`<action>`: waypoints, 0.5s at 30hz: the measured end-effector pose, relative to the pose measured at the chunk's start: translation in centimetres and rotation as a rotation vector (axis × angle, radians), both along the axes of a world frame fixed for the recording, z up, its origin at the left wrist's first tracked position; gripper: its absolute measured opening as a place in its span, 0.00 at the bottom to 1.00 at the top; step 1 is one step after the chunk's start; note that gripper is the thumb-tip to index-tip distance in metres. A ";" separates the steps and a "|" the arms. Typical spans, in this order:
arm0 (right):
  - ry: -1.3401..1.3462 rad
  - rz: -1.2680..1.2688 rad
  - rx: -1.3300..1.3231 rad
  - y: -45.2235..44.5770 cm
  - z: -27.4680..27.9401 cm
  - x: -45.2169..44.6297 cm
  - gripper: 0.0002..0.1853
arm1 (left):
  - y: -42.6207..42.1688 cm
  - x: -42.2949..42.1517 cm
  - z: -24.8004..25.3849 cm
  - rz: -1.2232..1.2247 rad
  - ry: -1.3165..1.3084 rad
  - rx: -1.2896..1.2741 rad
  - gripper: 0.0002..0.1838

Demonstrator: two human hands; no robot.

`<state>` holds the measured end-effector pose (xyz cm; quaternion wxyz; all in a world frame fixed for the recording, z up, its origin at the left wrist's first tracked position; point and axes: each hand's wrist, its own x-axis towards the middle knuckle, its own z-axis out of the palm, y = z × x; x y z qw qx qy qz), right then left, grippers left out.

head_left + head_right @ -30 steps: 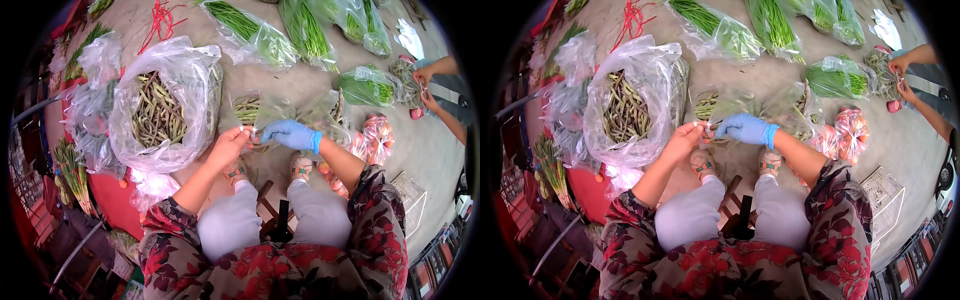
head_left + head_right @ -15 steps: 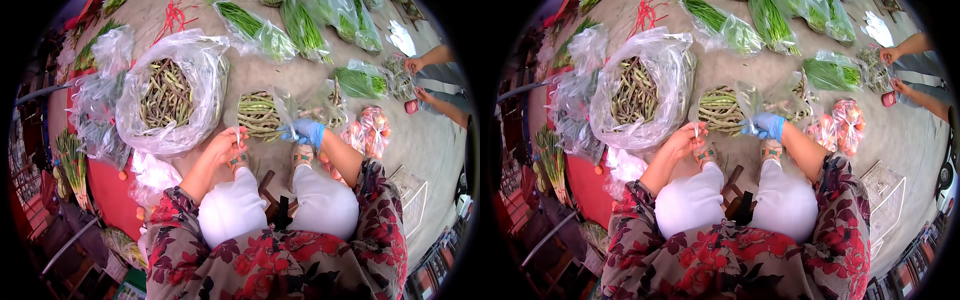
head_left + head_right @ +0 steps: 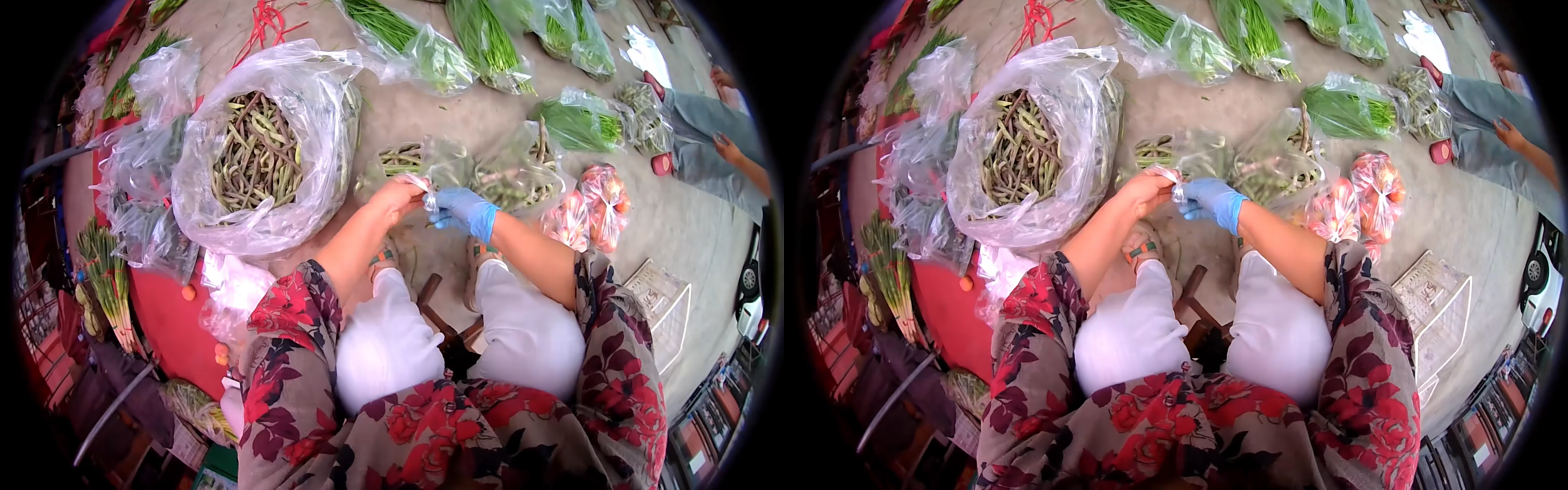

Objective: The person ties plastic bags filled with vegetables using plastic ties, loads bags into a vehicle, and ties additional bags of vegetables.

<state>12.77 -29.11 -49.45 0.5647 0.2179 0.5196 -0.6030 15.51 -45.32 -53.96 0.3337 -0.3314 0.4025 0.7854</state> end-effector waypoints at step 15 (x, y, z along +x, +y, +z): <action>0.626 0.770 0.204 2.2 -3.8 -6.0 0.14 | -2.2 2.5 -3.3 0.614 0.011 0.426 0.14</action>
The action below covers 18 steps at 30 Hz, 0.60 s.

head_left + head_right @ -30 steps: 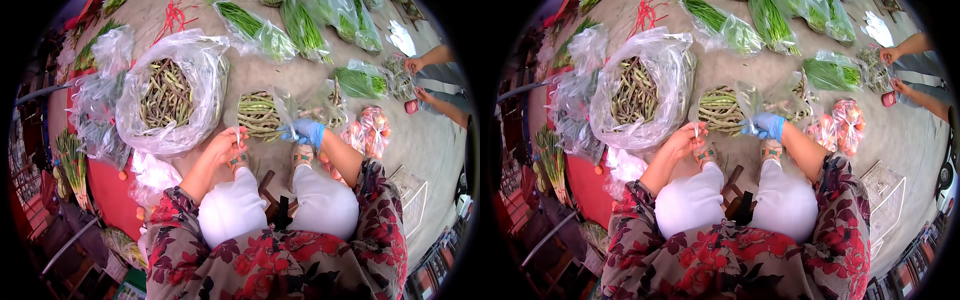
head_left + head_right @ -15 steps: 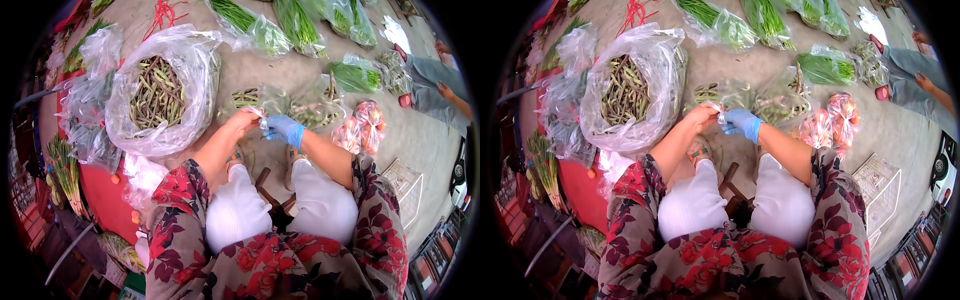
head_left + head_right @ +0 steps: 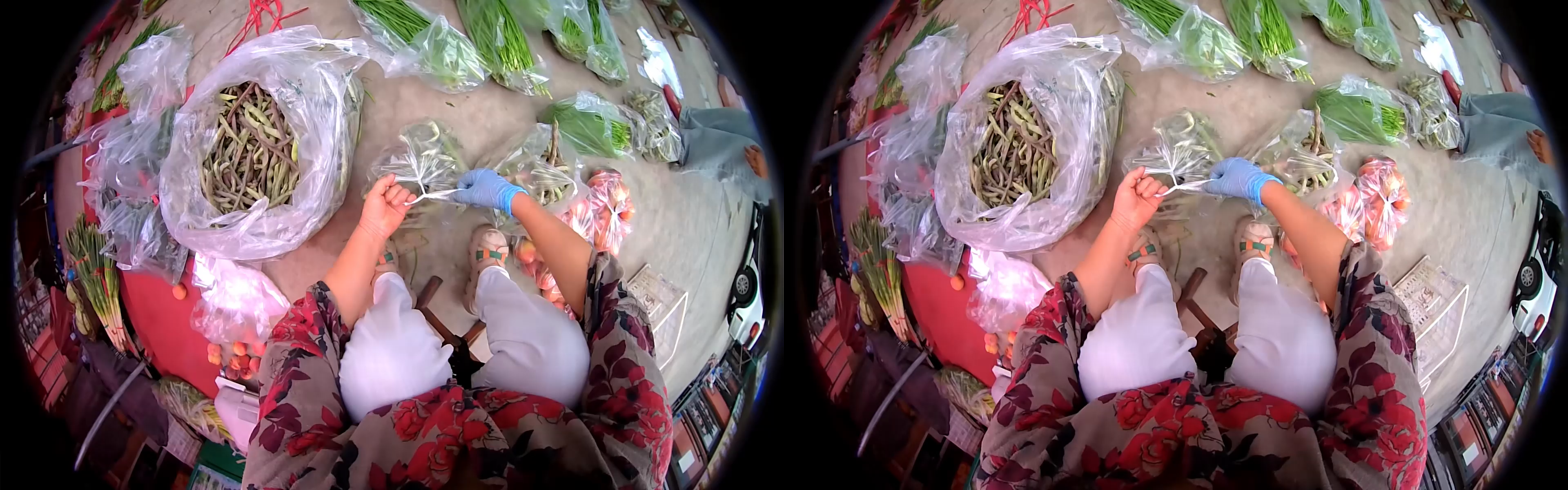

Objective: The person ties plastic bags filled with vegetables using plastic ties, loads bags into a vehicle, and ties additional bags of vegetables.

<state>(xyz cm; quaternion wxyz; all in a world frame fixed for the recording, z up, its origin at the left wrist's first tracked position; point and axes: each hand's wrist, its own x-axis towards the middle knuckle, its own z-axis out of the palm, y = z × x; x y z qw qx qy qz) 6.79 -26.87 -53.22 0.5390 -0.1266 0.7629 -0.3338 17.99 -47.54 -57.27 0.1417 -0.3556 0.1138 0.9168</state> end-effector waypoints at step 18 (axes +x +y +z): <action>-0.964 -0.643 -0.208 -1.1 1.5 -3.6 0.12 | -0.9 -0.5 3.7 -0.516 0.067 -0.250 0.31</action>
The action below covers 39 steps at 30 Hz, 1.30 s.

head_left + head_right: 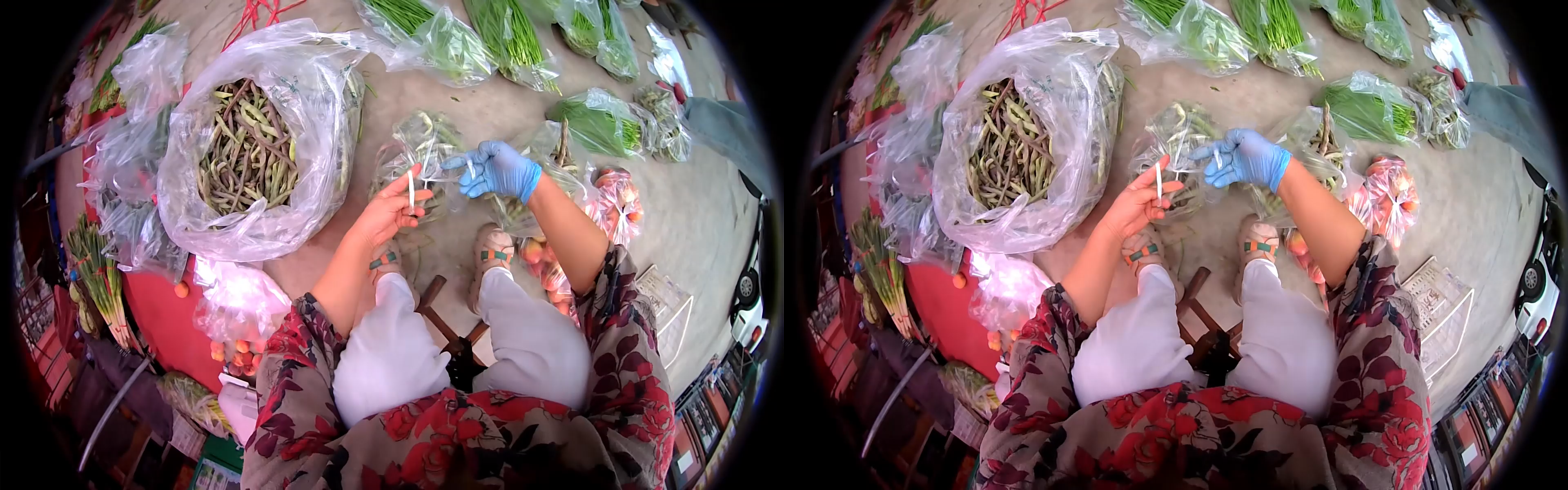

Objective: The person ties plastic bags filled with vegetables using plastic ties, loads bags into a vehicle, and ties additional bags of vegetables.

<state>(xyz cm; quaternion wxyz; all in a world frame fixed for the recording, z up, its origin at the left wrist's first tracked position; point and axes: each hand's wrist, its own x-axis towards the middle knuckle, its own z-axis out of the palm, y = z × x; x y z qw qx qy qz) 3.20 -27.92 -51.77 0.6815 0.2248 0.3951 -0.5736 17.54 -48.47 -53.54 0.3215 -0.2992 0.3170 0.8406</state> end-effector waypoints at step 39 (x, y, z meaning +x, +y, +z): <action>0.700 0.204 0.156 4.2 -1.7 4.7 0.13 | 5.1 0.1 -0.5 -0.421 0.053 -1.063 0.23</action>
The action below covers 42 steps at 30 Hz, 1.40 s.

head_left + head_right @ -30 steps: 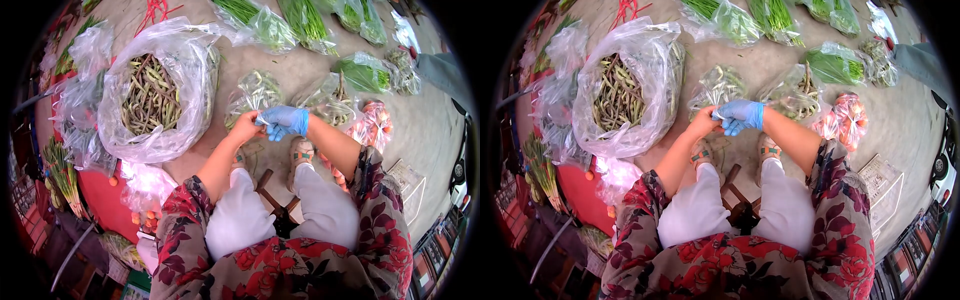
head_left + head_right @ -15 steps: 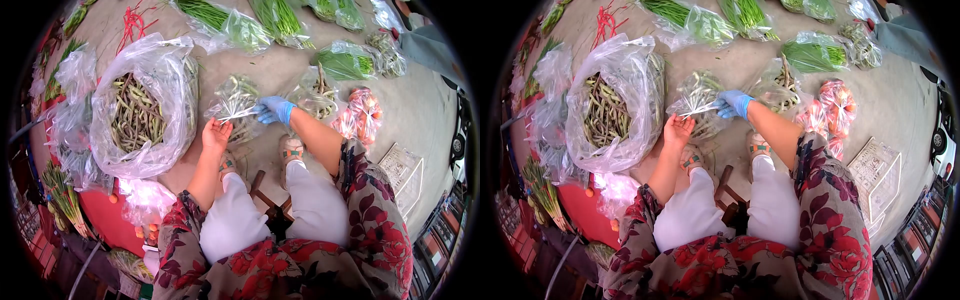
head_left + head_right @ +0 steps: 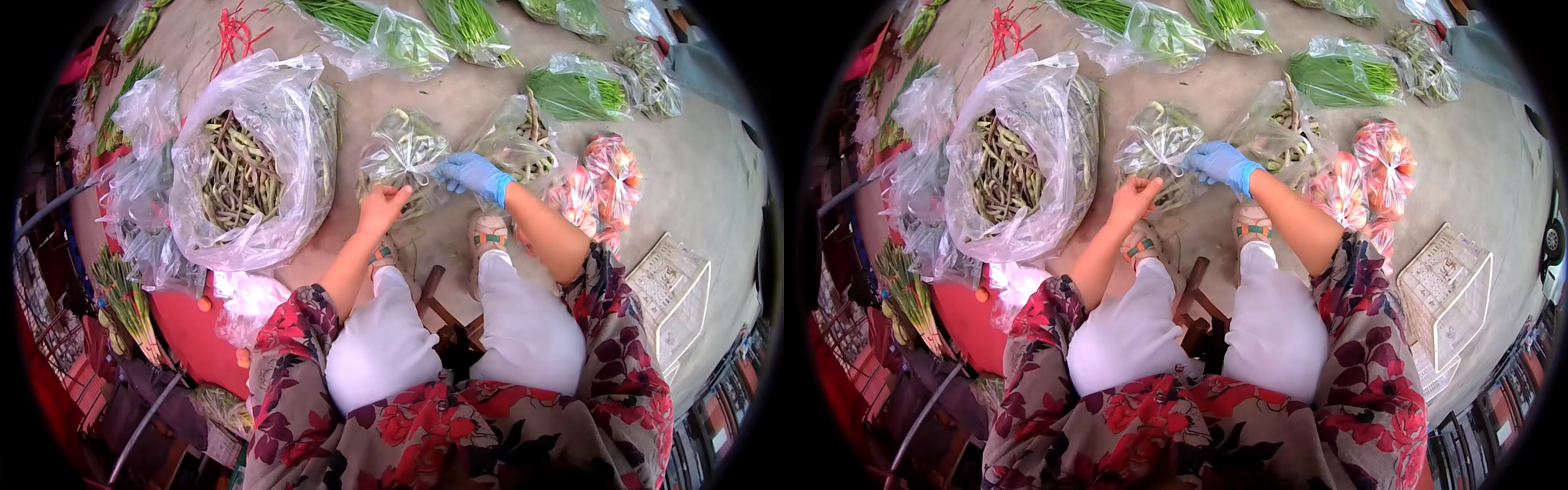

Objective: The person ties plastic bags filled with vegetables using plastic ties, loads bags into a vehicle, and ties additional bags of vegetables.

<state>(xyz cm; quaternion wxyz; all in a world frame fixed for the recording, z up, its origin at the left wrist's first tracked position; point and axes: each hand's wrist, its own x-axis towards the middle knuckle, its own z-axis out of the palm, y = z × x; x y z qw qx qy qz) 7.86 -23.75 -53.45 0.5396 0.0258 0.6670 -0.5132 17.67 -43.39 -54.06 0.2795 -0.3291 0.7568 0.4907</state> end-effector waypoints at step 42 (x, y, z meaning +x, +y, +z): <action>0.548 -0.705 0.003 15.5 3.6 -1.1 0.12 | 18.5 -7.7 5.2 -0.497 0.055 0.867 0.10</action>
